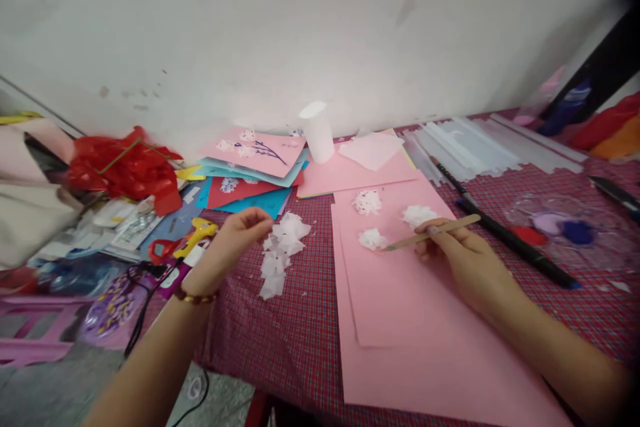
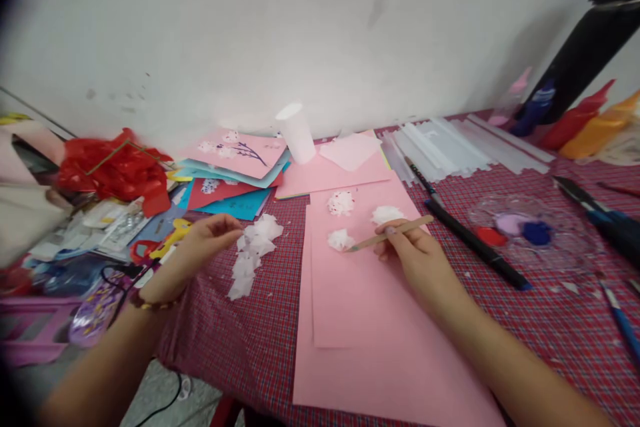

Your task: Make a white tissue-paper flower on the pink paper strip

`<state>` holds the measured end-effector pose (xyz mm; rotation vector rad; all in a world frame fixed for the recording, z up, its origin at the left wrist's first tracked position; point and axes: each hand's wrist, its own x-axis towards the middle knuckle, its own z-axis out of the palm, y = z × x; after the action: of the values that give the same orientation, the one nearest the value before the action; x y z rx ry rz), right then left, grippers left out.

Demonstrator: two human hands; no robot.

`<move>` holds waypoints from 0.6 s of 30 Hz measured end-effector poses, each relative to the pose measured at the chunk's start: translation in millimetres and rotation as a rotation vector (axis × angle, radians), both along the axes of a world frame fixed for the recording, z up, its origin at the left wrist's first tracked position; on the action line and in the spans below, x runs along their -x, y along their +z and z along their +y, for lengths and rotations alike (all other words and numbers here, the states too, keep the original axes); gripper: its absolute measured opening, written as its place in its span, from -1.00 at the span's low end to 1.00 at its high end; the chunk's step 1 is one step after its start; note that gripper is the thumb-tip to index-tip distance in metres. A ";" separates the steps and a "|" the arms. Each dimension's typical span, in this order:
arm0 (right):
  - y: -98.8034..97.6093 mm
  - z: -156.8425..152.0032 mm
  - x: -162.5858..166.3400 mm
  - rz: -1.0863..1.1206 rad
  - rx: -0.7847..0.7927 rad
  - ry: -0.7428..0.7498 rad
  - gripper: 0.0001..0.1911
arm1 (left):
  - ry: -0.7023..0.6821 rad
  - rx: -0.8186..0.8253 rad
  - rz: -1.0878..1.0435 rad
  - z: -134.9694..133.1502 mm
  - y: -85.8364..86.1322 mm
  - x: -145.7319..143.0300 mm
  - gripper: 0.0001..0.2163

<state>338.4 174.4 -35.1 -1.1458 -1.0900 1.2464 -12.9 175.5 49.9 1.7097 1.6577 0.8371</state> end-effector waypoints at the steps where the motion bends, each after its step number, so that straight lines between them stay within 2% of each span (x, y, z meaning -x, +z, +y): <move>1: 1.7 -0.2 1.1 0.008 0.002 -0.006 -0.75 | -0.021 -0.042 0.110 -5.1 -8.3 1.4 -0.90; 4: 2.4 -0.7 2.4 0.022 0.003 -0.013 -0.75 | -0.060 -0.216 0.449 -14.1 -31.2 -3.7 -0.88; 7: 1.4 -1.2 2.0 0.012 -0.001 0.002 -0.77 | 0.045 -0.290 0.617 -14.2 -45.6 -12.7 -0.84; 10: 2.6 -1.6 2.3 0.010 0.002 0.022 -0.79 | 0.111 -0.259 0.554 -11.6 -46.9 -19.8 -0.89; 15: 4.1 -1.5 2.5 -0.006 0.000 0.038 -0.78 | 0.062 -0.166 0.233 -12.1 -31.8 -25.1 -0.85; 18: 3.0 -1.7 1.4 -0.013 -0.013 0.053 -0.76 | 0.048 -0.166 0.237 -10.2 -30.0 -21.9 -0.91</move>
<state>337.0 172.6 -32.0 -1.1233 -1.1429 1.2727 8.9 165.3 19.9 1.9531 1.8344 0.8418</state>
